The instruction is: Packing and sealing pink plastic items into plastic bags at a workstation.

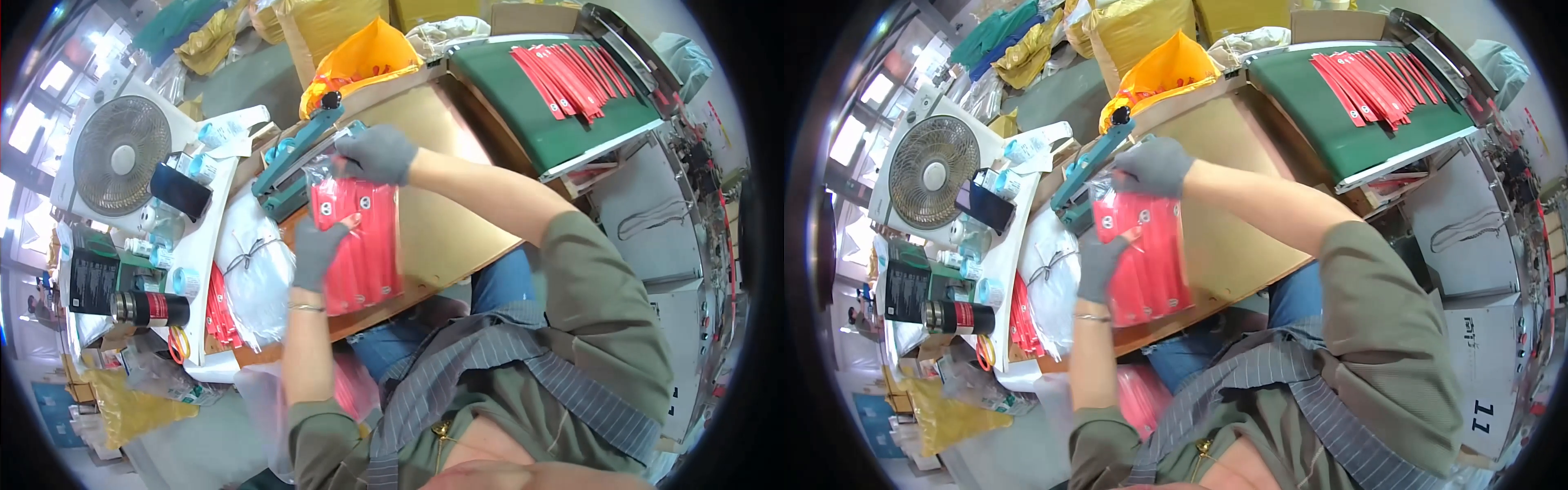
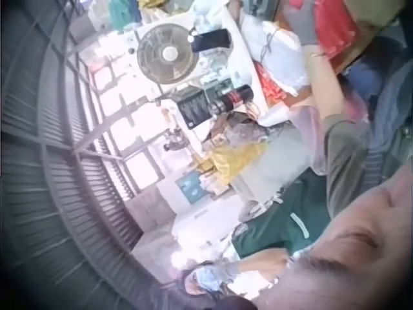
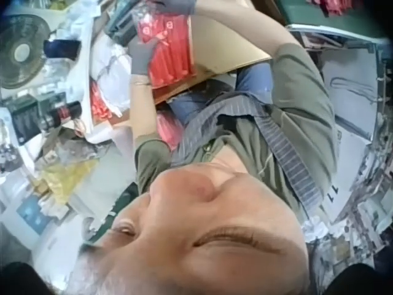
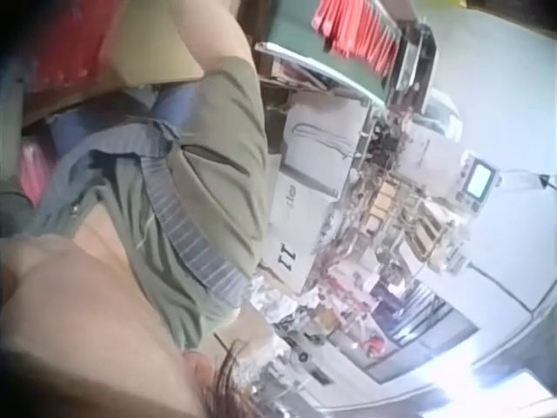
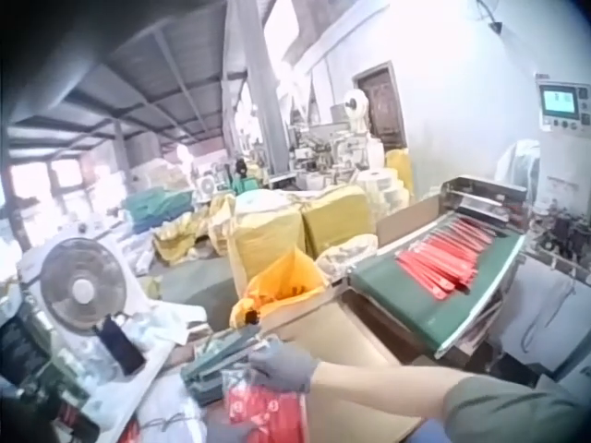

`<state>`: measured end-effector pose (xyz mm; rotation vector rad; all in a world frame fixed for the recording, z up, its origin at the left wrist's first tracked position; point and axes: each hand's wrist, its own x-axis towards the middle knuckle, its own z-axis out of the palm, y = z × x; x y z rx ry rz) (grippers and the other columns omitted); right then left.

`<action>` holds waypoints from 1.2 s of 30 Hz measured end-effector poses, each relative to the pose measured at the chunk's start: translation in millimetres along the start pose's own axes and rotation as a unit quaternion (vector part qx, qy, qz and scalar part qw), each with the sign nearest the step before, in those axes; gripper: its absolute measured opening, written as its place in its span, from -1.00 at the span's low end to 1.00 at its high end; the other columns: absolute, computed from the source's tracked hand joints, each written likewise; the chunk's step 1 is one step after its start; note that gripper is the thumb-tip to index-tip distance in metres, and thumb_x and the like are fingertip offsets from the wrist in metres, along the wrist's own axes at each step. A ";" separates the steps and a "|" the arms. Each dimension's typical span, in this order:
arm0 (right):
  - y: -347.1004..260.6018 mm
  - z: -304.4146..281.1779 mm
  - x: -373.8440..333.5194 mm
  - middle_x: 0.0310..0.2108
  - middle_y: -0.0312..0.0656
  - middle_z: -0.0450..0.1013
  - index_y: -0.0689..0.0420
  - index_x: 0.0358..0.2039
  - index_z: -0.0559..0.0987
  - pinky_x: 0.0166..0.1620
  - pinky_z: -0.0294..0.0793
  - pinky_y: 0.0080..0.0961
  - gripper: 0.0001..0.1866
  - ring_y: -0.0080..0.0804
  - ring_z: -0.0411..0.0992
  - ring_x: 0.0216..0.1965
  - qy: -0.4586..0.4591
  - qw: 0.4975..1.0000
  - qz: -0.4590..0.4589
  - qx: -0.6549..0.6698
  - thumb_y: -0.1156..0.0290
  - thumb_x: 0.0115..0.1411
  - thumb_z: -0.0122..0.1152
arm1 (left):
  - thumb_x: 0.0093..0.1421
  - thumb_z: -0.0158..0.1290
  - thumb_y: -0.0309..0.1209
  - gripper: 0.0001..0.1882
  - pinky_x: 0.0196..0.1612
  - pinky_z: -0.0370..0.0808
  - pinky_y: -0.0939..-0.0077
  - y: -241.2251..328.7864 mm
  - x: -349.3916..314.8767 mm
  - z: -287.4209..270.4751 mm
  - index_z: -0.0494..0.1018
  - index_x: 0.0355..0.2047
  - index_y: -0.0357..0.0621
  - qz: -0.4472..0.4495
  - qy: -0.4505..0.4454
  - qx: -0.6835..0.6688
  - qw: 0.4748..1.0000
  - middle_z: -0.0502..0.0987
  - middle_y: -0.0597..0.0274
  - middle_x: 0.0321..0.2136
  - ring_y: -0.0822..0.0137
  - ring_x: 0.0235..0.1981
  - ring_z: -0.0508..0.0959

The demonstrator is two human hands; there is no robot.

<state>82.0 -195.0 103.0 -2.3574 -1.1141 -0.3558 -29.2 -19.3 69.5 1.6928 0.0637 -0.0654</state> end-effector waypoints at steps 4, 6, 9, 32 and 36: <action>75.5 56.7 74.0 -0.38 0.02 0.42 0.11 -0.35 0.46 -0.30 0.44 -0.20 -0.65 0.02 0.45 -0.38 0.240 0.951 0.192 -0.018 0.05 0.12 0.07 | -0.03 0.23 -0.47 -0.71 -0.19 0.41 0.56 -71.5 44.0 2.1 0.52 -0.26 -0.27 -0.052 0.086 -0.151 0.983 0.55 0.30 -0.31 0.48 -0.32 0.51; 60.7 61.0 106.7 -0.40 0.00 0.42 0.09 -0.35 0.46 -0.31 0.44 -0.20 -0.65 0.01 0.45 -0.38 0.234 0.958 0.163 -0.013 0.04 0.11 0.08 | -0.03 0.24 -0.46 -0.70 -0.17 0.41 0.54 -82.0 65.1 -12.5 0.52 -0.26 -0.27 -0.059 0.110 -0.158 0.980 0.55 0.29 -0.30 0.46 -0.30 0.50; 40.1 41.2 135.5 -0.43 -0.07 0.43 0.07 -0.35 0.47 -0.30 0.44 -0.21 -0.65 -0.02 0.45 -0.40 0.196 0.973 0.119 -0.016 0.02 0.10 0.07 | -0.04 0.26 -0.43 -0.66 -0.12 0.39 0.50 -82.8 91.3 -36.2 0.51 -0.23 -0.27 -0.059 0.161 -0.166 0.971 0.54 0.27 -0.27 0.41 -0.25 0.50; 271.8 -126.3 -93.4 -0.34 0.05 0.52 0.21 -0.37 0.63 -0.20 0.46 -0.31 -0.17 -0.16 0.51 -0.26 0.082 0.839 0.517 -0.150 -0.43 -0.14 0.00 | 0.09 0.13 -0.31 -0.60 -0.12 0.38 0.47 -33.7 87.5 46.9 0.41 -0.13 -0.34 0.100 0.132 0.173 0.971 0.48 0.15 -0.29 0.34 -0.25 0.44; 270.5 -136.3 -132.3 0.10 0.24 0.20 0.33 0.11 0.24 0.10 0.25 -0.17 0.13 0.07 0.27 0.07 -0.057 0.793 0.601 -0.077 -0.52 -0.14 -0.10 | 0.18 -0.04 0.06 -0.35 -0.11 0.40 0.37 -65.8 184.5 207.9 0.32 -0.06 -0.36 -0.149 -0.189 -0.276 0.931 0.45 0.03 -0.17 0.24 -0.12 0.42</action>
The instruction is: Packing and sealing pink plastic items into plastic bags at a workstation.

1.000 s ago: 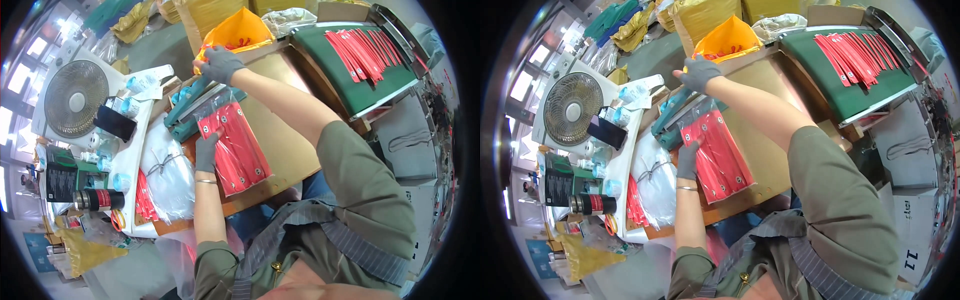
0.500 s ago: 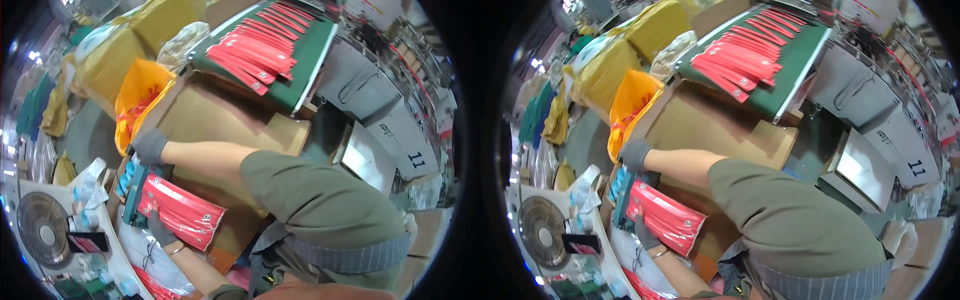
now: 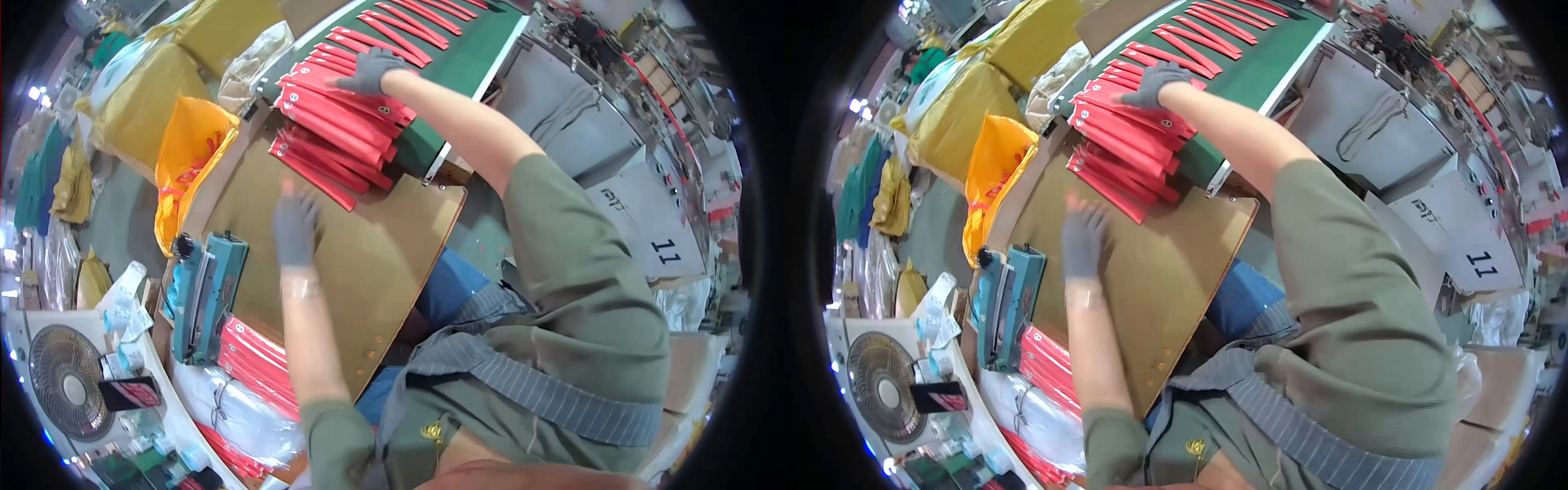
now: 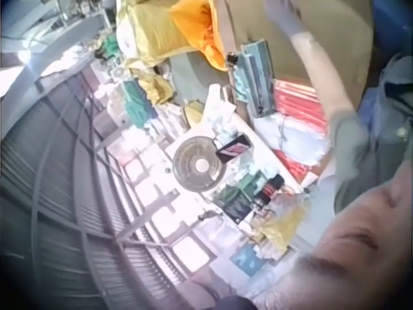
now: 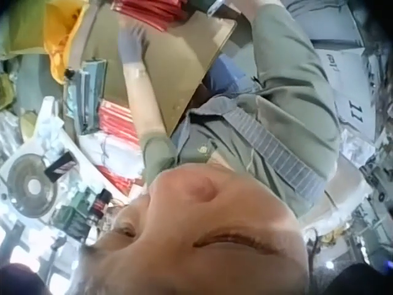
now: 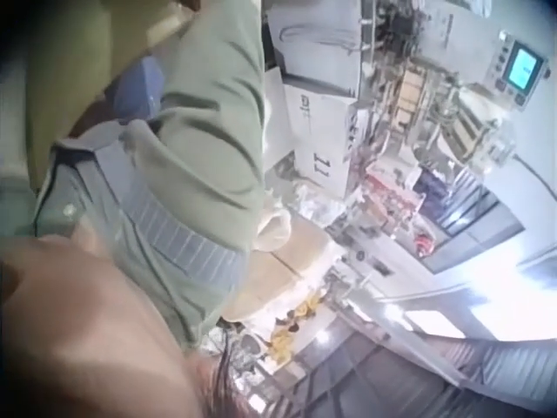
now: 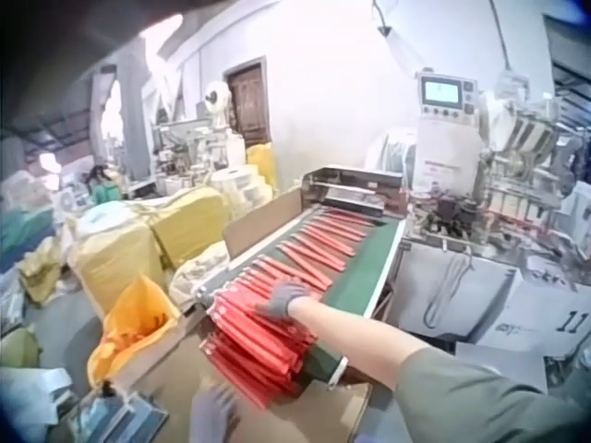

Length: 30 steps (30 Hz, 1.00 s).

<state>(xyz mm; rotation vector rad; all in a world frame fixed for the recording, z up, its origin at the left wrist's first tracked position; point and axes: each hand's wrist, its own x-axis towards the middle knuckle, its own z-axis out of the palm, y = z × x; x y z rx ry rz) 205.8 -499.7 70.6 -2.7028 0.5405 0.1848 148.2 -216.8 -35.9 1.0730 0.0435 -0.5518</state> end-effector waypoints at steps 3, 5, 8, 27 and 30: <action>-37.7 43.3 -36.8 -0.07 0.13 0.35 0.33 -0.02 0.37 0.02 0.35 -0.29 -0.15 0.02 0.37 -0.07 0.147 0.978 -0.131 -0.068 -0.25 -0.03 0.02 | 0.16 -0.05 0.11 -0.28 0.02 0.37 0.29 10.6 61.3 87.0 0.30 0.00 -0.37 -0.088 0.038 -0.163 0.982 0.43 -0.03 -0.09 0.21 -0.01 0.39; -46.2 65.4 -47.2 -0.15 0.18 0.40 0.34 -0.13 0.43 -0.07 0.41 -0.24 -0.36 0.09 0.43 -0.17 0.136 0.972 -0.191 0.008 -0.02 0.01 0.06 | 0.17 -0.05 0.11 -0.30 0.03 0.37 0.28 3.8 63.0 95.4 0.31 0.00 -0.36 -0.035 -0.020 -0.159 0.986 0.43 -0.04 -0.09 0.20 -0.01 0.40; -63.4 77.4 -66.1 -0.24 0.26 0.43 0.35 -0.24 0.48 -0.13 0.43 -0.27 -0.41 0.07 0.44 -0.19 -0.060 0.972 -0.192 0.119 -0.01 0.02 0.03 | 0.21 -0.09 0.06 -0.38 -0.04 0.43 0.32 19.6 23.3 89.4 0.37 -0.06 -0.33 -0.014 0.087 -0.071 0.994 0.46 0.01 -0.14 0.24 -0.09 0.46; -90.5 190.4 -164.8 -0.23 0.13 0.47 0.27 -0.22 0.53 -0.13 0.44 -0.28 -0.41 -0.06 0.47 -0.17 -0.039 0.952 -0.169 0.254 0.03 -0.15 0.28 | 0.02 0.09 -0.40 -0.78 -0.51 0.38 0.50 -32.7 -151.4 -105.4 0.53 -0.39 -0.32 0.013 0.311 0.202 0.929 0.50 0.22 -0.60 0.38 -0.61 0.45; -68.8 179.6 -172.9 -0.25 0.09 0.49 0.26 -0.22 0.54 -0.15 0.45 -0.32 -0.46 -0.13 0.48 -0.20 -0.009 0.945 -0.187 0.268 0.07 -0.10 0.25 | 0.01 0.13 -0.33 -0.74 -0.50 0.41 0.52 -33.7 -166.8 -112.0 0.53 -0.43 -0.34 0.051 0.317 0.335 0.886 0.51 0.17 -0.64 0.39 -0.60 0.50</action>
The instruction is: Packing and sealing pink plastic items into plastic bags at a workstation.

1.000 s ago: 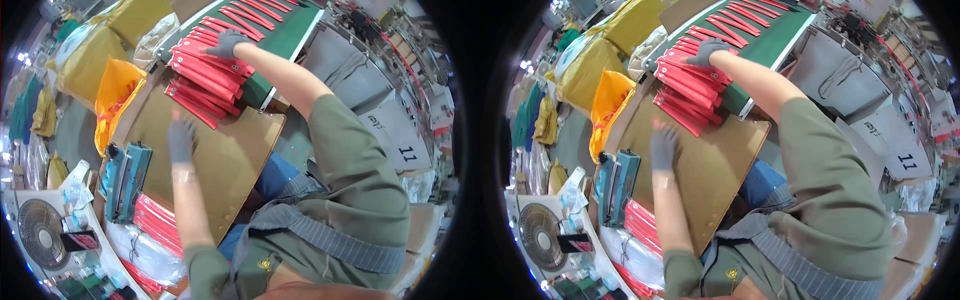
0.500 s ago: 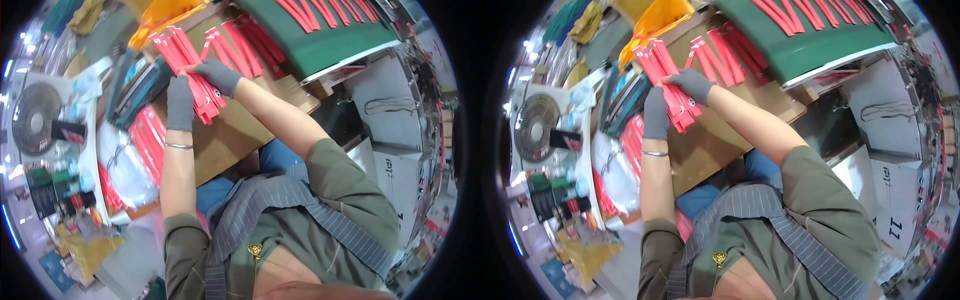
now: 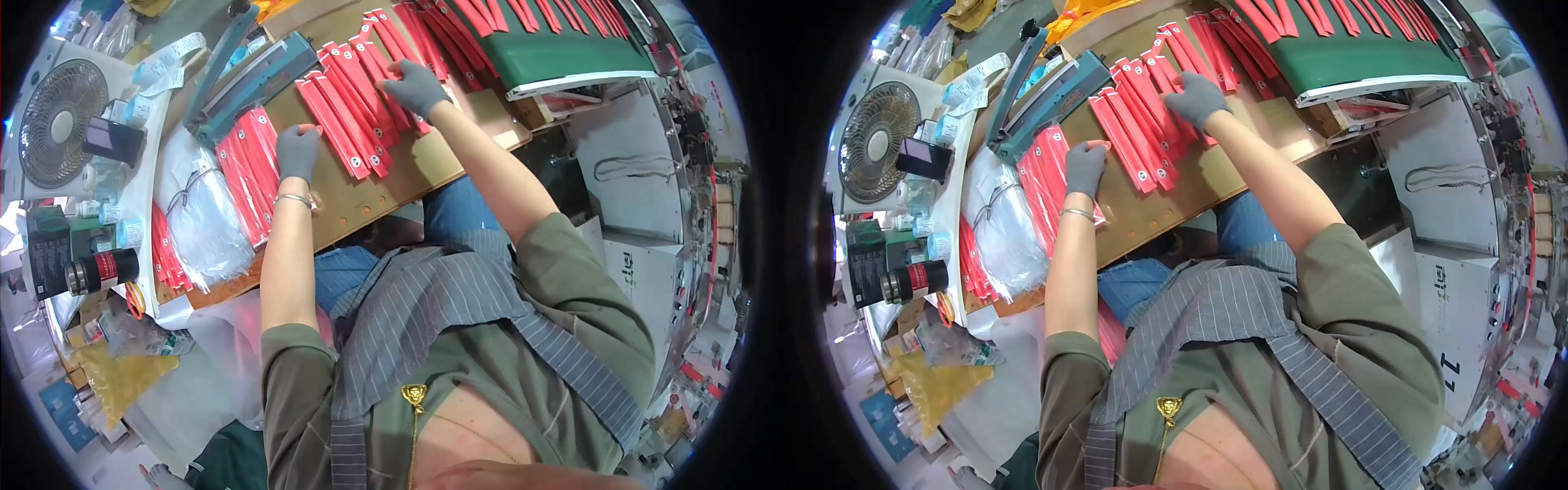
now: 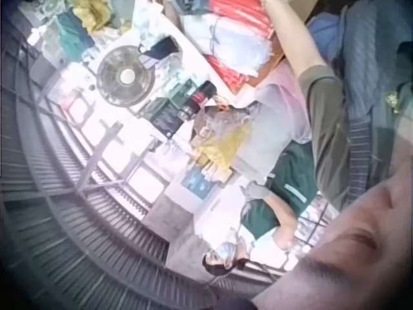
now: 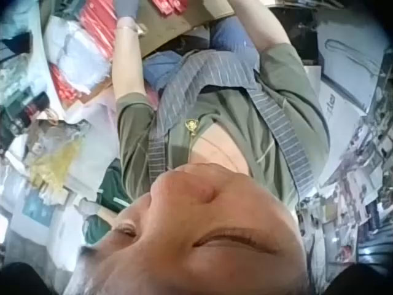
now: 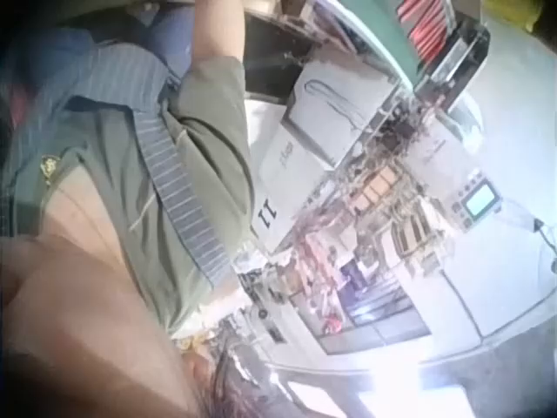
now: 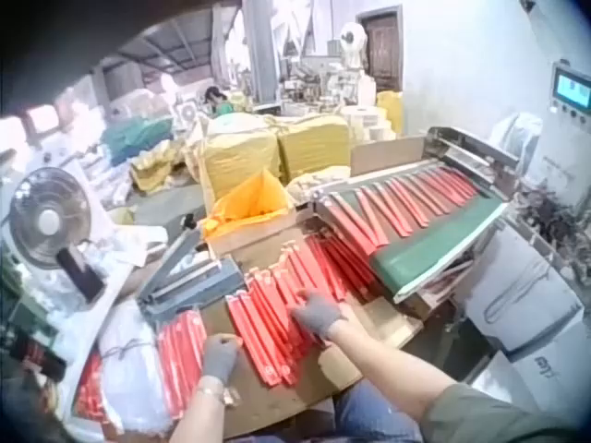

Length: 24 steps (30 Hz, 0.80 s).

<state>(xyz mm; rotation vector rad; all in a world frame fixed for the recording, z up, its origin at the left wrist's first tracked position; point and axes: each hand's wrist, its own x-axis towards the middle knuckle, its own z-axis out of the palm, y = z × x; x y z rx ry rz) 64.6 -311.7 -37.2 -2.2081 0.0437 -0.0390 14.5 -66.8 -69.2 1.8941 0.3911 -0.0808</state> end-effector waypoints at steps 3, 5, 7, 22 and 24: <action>18.3 -19.4 -23.6 -0.33 0.01 0.52 0.24 -0.25 0.55 -0.20 0.45 -0.42 -0.54 -0.27 0.50 -0.29 -0.037 0.996 0.037 0.078 0.12 -0.05 0.23 | -0.02 0.17 -0.23 -0.63 -0.43 0.44 0.47 16.0 -24.3 2.2 0.51 -0.39 -0.36 0.109 0.041 0.111 0.987 0.53 0.08 -0.59 0.32 -0.52 0.54; 31.9 -20.0 -42.9 -0.46 -0.15 0.52 0.24 -0.31 0.57 -0.29 0.42 -0.54 -0.64 -0.51 0.46 -0.41 -0.065 0.990 0.015 0.123 0.19 0.01 0.21 | -0.07 0.21 -0.13 -0.50 -0.31 0.48 0.34 23.1 -36.0 9.3 0.48 -0.32 -0.37 0.075 0.051 0.259 0.961 0.55 0.00 -0.48 0.18 -0.37 0.58; 39.1 -17.2 -61.0 -0.48 -0.18 0.50 0.24 -0.33 0.57 -0.31 0.41 -0.55 -0.65 -0.53 0.44 -0.42 -0.084 0.982 0.045 0.161 0.20 0.02 0.21 | -0.10 0.22 -0.08 -0.45 -0.26 0.48 0.29 24.4 -38.5 16.9 0.46 -0.29 -0.36 0.075 0.071 0.299 0.949 0.55 -0.02 -0.43 0.14 -0.31 0.57; 38.4 -44.4 -98.3 -0.47 -0.34 0.44 0.20 -0.26 0.53 -0.34 0.38 -0.70 -0.71 -0.66 0.39 -0.46 -0.152 0.949 0.090 0.260 0.23 0.14 0.17 | 0.04 -0.07 -0.25 -0.65 -0.28 0.50 0.21 43.0 -44.5 -3.6 0.50 -0.39 -0.33 0.093 0.012 0.392 0.915 0.55 -0.13 -0.48 0.01 -0.37 0.59; 25.7 -51.0 -94.3 -0.45 -0.36 0.44 0.20 -0.21 0.50 -0.37 0.38 -0.71 -0.68 -0.67 0.40 -0.46 -0.154 0.944 0.105 0.272 0.23 0.14 0.16 | 0.16 -0.16 -0.34 -0.70 -0.41 0.48 0.30 41.4 -67.1 -6.8 0.41 -0.25 -0.33 0.096 0.048 0.102 0.989 0.51 -0.02 -0.57 0.16 -0.50 0.58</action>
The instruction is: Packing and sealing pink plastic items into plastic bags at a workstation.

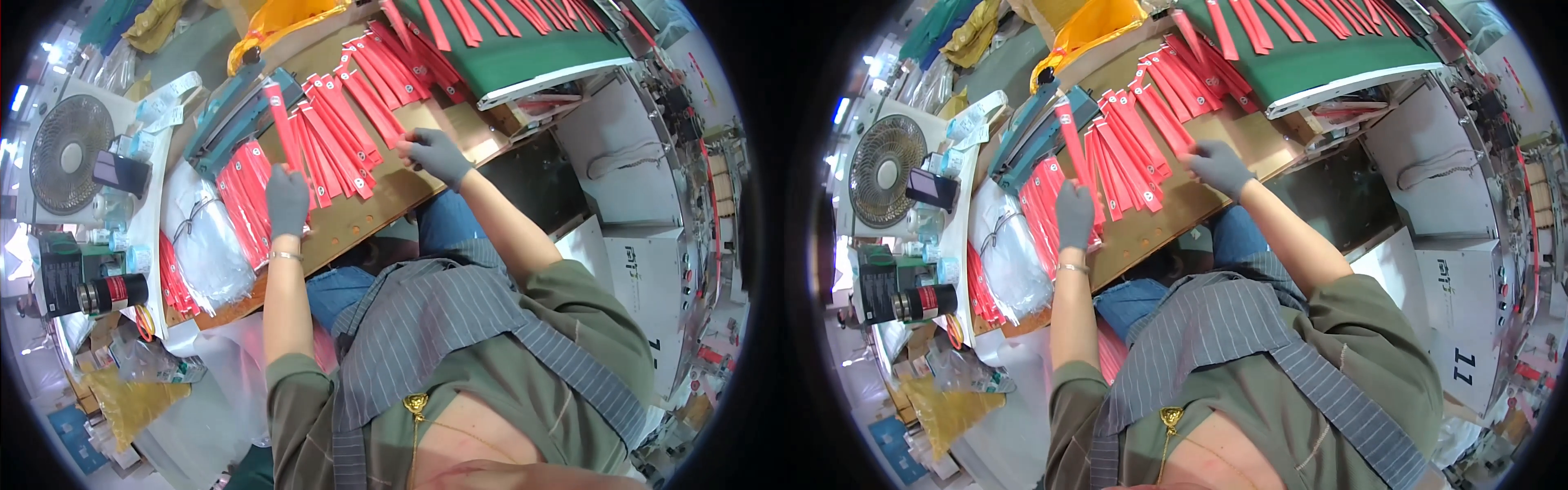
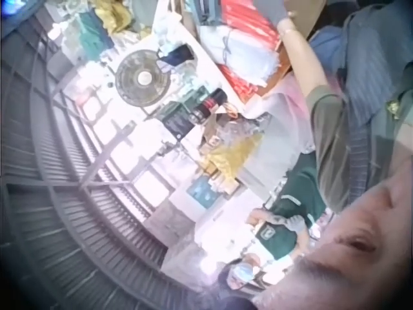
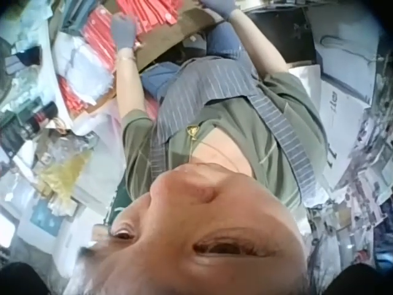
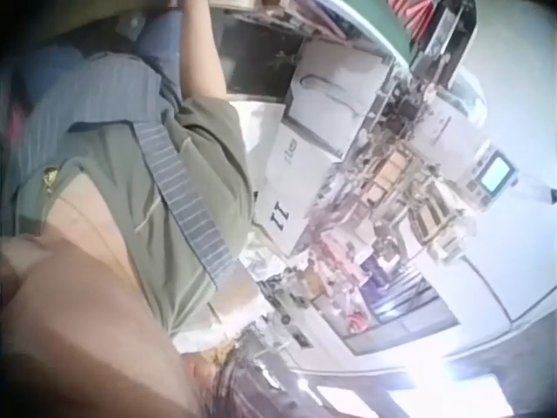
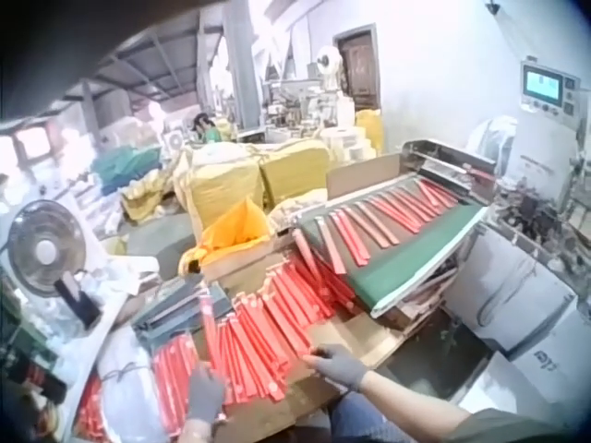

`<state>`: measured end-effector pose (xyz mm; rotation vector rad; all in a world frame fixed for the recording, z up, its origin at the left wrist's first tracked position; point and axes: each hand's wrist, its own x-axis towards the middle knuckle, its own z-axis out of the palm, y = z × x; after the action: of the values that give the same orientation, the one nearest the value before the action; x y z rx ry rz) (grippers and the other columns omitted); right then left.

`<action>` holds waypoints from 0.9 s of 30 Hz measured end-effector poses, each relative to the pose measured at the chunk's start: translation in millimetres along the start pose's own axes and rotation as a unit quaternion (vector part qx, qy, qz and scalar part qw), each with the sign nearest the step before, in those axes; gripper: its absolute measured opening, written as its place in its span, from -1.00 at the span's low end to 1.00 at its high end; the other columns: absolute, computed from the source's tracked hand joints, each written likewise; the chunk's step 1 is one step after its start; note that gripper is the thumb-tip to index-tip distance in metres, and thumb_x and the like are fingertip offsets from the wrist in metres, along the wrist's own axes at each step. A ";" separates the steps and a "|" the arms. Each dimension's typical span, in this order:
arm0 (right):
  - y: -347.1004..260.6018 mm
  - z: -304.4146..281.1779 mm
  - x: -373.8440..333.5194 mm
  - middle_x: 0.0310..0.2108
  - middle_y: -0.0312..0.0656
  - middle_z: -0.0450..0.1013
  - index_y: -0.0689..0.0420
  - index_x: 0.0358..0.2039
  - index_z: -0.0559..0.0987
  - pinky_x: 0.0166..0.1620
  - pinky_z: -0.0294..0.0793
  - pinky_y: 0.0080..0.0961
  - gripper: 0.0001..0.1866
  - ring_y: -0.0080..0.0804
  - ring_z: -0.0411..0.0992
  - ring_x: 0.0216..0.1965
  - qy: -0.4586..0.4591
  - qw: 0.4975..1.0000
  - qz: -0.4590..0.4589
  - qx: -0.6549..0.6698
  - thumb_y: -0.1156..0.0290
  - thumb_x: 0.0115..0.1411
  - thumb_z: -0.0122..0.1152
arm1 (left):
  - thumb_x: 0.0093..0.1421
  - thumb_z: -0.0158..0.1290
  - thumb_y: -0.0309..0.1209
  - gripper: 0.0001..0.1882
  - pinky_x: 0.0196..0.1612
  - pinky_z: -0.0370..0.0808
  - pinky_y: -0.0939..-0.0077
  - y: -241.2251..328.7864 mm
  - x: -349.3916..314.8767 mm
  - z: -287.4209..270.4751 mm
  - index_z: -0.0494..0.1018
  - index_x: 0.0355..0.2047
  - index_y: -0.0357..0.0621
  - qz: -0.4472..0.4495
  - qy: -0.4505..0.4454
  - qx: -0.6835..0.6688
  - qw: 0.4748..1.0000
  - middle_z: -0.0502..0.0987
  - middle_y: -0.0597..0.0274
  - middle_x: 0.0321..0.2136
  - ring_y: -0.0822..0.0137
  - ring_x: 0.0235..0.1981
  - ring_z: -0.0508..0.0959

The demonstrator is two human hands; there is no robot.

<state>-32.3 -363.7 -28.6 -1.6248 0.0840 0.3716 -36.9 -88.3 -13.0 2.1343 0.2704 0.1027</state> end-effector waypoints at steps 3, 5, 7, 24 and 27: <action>-20.3 20.2 15.4 -0.55 -0.31 0.43 0.22 -0.34 0.53 -0.46 0.37 -0.67 -0.66 -0.64 0.40 -0.53 -0.009 0.996 -0.075 0.049 0.15 0.14 0.14 | 0.26 -0.23 -0.38 -0.77 -0.52 0.38 0.46 12.8 -27.9 4.2 0.36 -0.25 -0.28 0.080 0.084 0.026 0.993 0.42 0.18 -0.66 0.39 -0.60 0.47; -50.5 44.4 16.1 -0.55 -0.31 0.43 0.22 -0.34 0.52 -0.49 0.36 -0.66 -0.65 -0.64 0.39 -0.55 -0.024 0.995 -0.057 0.076 0.13 0.14 0.14 | 0.27 -0.21 -0.36 -0.77 -0.54 0.35 0.51 25.1 -52.1 10.1 0.36 -0.26 -0.27 0.091 0.081 -0.023 0.992 0.40 0.23 -0.66 0.44 -0.62 0.41; -65.7 50.2 12.1 -0.56 -0.30 0.42 0.22 -0.35 0.51 -0.52 0.36 -0.66 -0.64 -0.65 0.39 -0.56 -0.038 0.994 -0.037 0.100 0.12 0.14 0.14 | 0.29 -0.18 -0.34 -0.77 -0.57 0.29 0.60 25.0 -81.1 15.9 0.37 -0.29 -0.26 0.119 0.044 -0.059 0.990 0.34 0.31 -0.67 0.53 -0.65 0.32; -53.1 74.7 -47.8 -0.68 -0.37 0.29 0.17 -0.38 0.49 -0.60 0.20 -0.70 -0.67 -0.70 0.23 -0.68 -0.281 0.957 -0.006 0.071 0.12 0.23 0.04 | 0.33 -0.24 -0.18 -0.66 -0.74 -0.01 0.73 47.2 -154.2 -7.9 0.30 -0.44 -0.18 -0.182 -0.221 -0.531 0.797 0.07 0.47 -0.78 0.63 -0.80 0.08; -87.3 52.6 -33.9 -0.67 -0.37 0.31 0.17 -0.36 0.51 -0.59 0.22 -0.71 -0.71 -0.70 0.24 -0.67 -0.112 0.988 -0.006 0.105 0.17 0.21 0.07 | 0.33 -0.24 -0.18 -0.66 -0.73 -0.01 0.72 52.6 -150.1 -6.8 0.29 -0.44 -0.17 -0.177 -0.199 -0.493 0.828 0.08 0.46 -0.77 0.62 -0.80 0.06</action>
<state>-50.1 -309.5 62.4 -1.3658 -0.0552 0.5169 -175.9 -145.3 39.4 1.0060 0.2759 -0.3532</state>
